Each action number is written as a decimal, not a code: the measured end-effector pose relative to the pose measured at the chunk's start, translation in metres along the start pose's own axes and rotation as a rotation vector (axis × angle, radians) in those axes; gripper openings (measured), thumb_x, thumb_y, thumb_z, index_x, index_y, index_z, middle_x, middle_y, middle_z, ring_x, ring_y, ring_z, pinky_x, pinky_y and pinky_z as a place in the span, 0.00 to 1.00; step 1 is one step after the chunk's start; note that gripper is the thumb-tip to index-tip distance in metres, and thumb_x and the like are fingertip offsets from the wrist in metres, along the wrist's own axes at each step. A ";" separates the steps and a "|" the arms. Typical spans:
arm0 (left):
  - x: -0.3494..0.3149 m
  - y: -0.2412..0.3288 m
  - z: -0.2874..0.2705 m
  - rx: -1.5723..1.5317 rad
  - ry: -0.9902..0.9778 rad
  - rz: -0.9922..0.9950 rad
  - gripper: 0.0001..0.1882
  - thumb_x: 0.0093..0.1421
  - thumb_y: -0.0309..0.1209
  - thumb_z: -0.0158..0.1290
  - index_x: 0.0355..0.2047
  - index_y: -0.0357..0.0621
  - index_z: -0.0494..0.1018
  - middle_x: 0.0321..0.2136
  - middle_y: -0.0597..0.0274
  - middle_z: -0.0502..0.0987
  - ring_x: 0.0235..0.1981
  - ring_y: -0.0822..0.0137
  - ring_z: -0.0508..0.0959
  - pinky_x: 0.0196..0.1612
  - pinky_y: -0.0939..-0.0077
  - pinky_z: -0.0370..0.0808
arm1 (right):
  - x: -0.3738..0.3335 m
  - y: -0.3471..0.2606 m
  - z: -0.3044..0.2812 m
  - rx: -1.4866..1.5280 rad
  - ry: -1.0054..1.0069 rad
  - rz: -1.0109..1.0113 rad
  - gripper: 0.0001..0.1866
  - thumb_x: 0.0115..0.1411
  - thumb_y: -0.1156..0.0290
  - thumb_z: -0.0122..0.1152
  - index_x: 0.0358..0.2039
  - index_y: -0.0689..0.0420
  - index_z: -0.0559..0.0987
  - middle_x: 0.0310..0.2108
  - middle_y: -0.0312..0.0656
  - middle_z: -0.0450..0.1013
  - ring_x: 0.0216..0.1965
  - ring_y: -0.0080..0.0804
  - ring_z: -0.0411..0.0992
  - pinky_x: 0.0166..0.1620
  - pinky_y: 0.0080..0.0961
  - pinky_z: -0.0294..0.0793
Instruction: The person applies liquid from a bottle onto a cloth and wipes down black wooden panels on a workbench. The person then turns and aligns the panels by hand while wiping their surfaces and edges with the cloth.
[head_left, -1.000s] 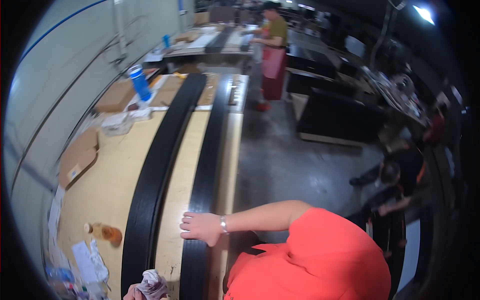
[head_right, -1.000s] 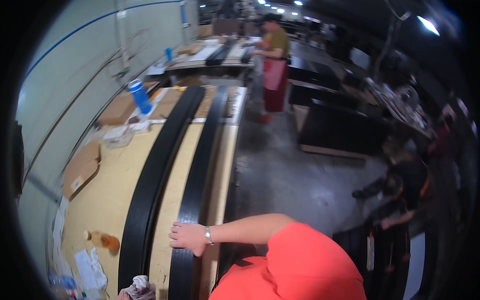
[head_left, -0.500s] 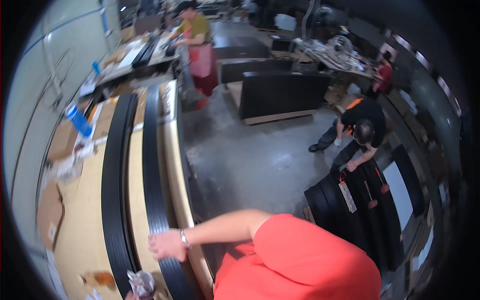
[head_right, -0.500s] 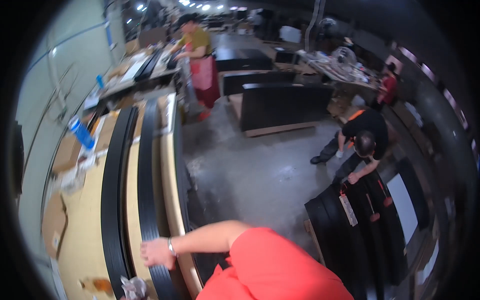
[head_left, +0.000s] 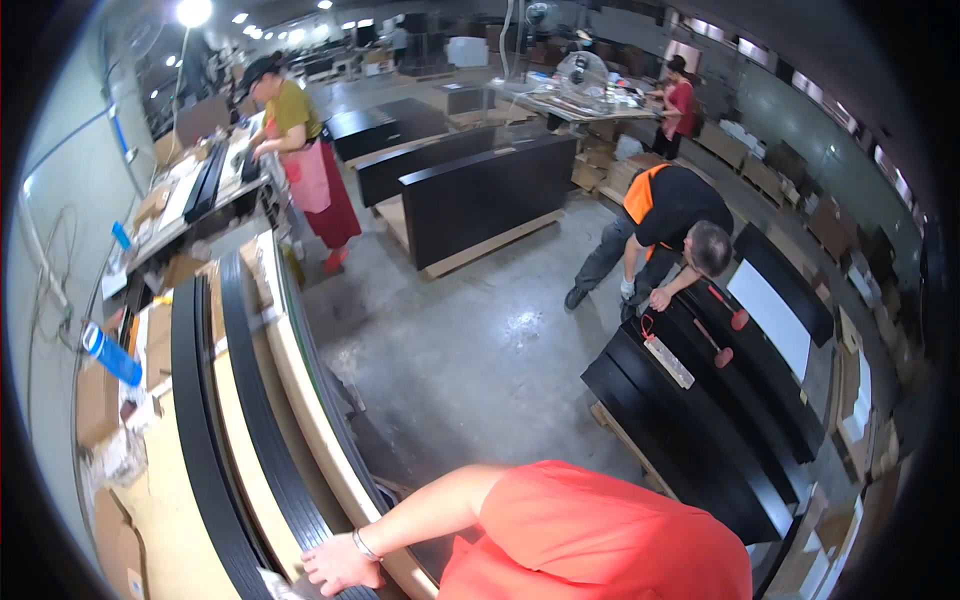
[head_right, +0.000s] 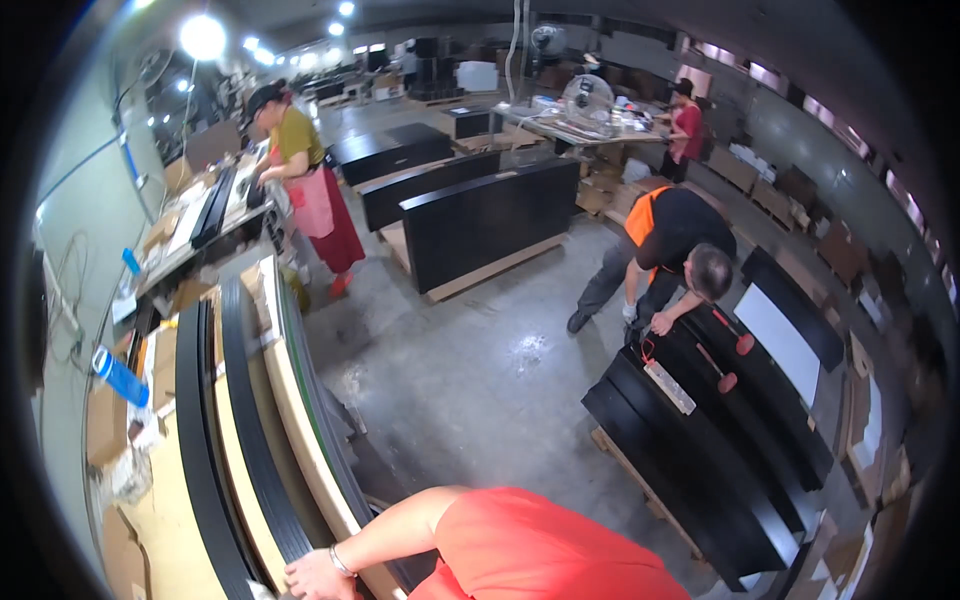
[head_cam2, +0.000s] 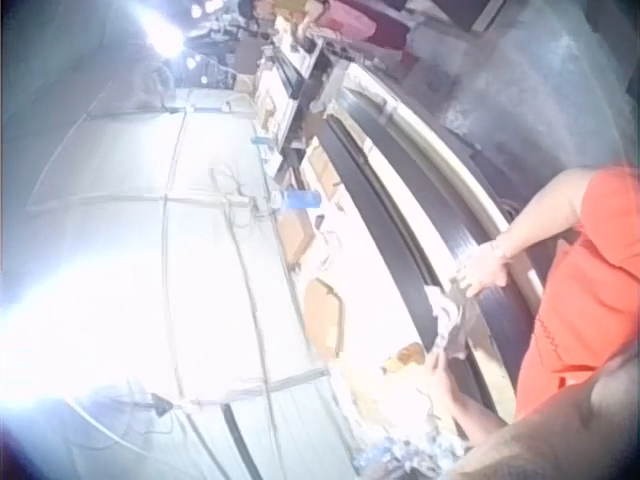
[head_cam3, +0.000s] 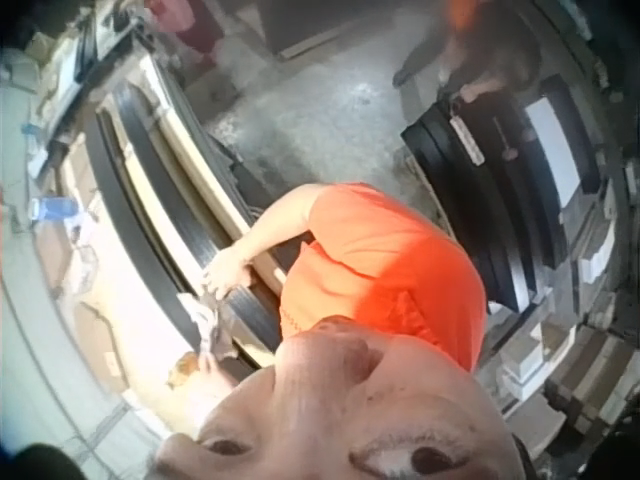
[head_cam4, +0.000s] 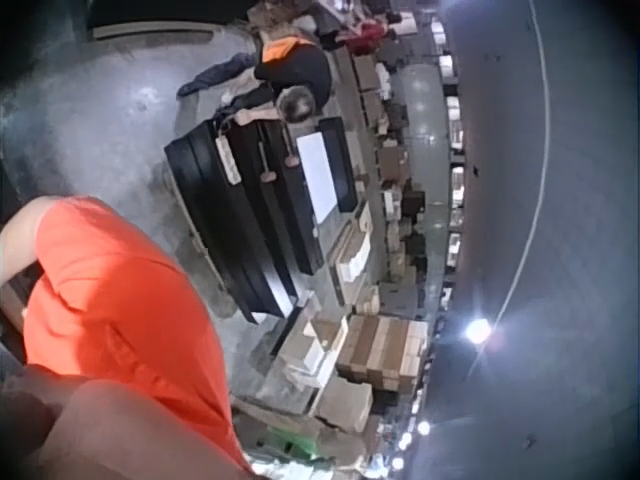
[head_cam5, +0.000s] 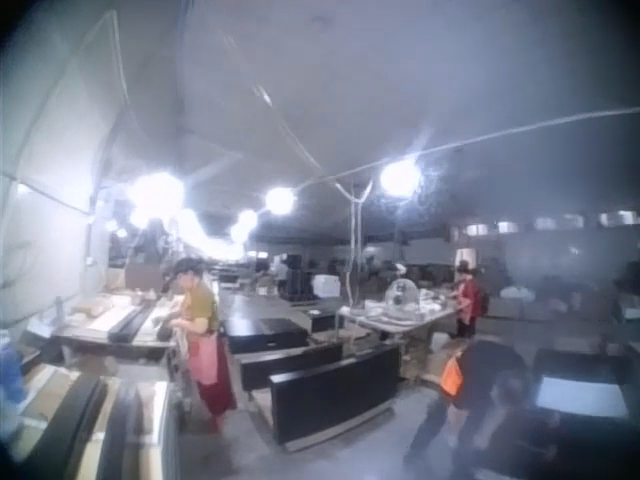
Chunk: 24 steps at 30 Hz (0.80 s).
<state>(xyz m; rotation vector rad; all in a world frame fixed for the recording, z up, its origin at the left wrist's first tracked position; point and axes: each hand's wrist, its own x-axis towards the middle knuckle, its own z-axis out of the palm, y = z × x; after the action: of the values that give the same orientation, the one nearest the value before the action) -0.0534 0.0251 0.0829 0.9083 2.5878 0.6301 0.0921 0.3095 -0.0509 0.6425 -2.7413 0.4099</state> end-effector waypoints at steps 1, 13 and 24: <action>-0.009 -0.005 0.000 -0.396 0.070 0.017 0.15 0.70 0.33 0.53 0.48 0.36 0.80 0.47 0.54 0.82 0.51 0.60 0.78 0.56 0.68 0.74 | 0.003 -0.003 0.010 0.024 0.189 -0.072 0.29 0.18 0.55 0.71 0.28 0.52 0.79 0.34 0.43 0.74 0.43 0.47 0.73 0.56 0.44 0.69; 0.000 -0.045 0.043 -0.381 -0.027 -0.155 0.12 0.58 0.24 0.56 0.41 0.32 0.82 0.47 0.49 0.82 0.45 0.61 0.82 0.50 0.71 0.75 | -0.012 -0.003 -0.055 0.096 -0.123 0.106 0.22 0.37 0.70 0.64 0.37 0.55 0.76 0.35 0.44 0.69 0.45 0.44 0.71 0.63 0.41 0.66; -0.045 -0.032 0.087 0.310 0.106 0.003 0.12 0.50 0.34 0.68 0.34 0.45 0.81 0.28 0.55 0.82 0.31 0.51 0.83 0.35 0.58 0.78 | -0.009 -0.009 -0.054 0.091 -0.154 0.129 0.25 0.35 0.73 0.63 0.40 0.54 0.76 0.35 0.42 0.68 0.44 0.43 0.69 0.64 0.38 0.63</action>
<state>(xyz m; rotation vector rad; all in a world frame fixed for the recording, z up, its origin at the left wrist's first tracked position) 0.0019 -0.0006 -0.0005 0.9944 2.8319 0.2867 0.1156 0.3236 -0.0030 0.5415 -2.9357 0.5379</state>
